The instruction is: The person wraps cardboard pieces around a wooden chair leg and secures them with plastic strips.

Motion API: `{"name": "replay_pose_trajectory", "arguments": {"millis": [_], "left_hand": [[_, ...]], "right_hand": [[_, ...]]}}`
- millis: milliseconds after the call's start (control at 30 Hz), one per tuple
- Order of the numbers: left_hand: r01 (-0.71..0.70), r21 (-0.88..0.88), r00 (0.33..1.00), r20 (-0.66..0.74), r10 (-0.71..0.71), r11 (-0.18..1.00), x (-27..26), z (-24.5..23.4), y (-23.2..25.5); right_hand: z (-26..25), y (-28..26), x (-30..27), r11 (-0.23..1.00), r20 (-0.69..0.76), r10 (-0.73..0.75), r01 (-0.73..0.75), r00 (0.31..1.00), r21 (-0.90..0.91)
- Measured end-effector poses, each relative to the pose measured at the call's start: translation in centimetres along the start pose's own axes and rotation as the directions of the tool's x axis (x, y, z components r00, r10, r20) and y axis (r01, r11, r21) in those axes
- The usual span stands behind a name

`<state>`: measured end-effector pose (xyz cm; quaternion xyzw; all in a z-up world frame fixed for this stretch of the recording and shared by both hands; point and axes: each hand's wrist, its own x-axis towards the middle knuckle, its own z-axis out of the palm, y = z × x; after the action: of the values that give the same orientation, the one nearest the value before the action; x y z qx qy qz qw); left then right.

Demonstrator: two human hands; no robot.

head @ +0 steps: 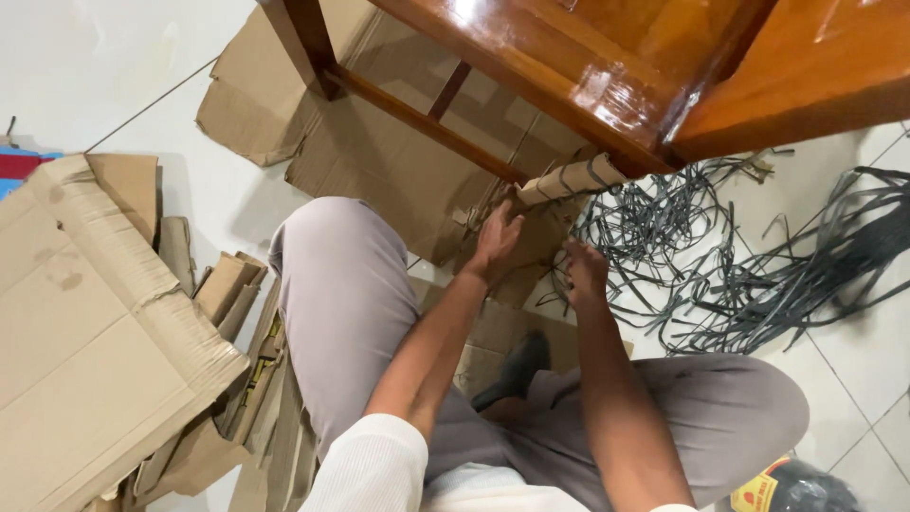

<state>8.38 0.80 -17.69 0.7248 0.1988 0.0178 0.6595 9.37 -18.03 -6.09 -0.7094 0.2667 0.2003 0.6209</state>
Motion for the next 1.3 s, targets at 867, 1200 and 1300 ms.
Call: {"name": "replay_pose_trajectory", "arguments": {"millis": [867, 1200, 1300], "left_hand": [[0.024, 0.106, 1.0, 0.005, -0.025, 0.994, 3.9, -2.3, -0.9], [0.019, -0.1, 0.994, -0.103, -0.03, 0.995, 1.9, -6.6, 9.2], [0.252, -0.014, 0.965, -0.07, -0.252, 0.968, 1.6, -5.8, 8.5]], "right_hand": [[5.0, -12.2, 12.7, 0.992, 0.78, -0.125, 0.053, 0.613, 0.118], [6.1, -11.9, 11.2, 0.996, 0.793, -0.087, 0.065, 0.604, 0.06], [-0.6, 1.1, 25.9, 0.978, 0.744, -0.207, 0.118, 0.636, 0.172]]}}
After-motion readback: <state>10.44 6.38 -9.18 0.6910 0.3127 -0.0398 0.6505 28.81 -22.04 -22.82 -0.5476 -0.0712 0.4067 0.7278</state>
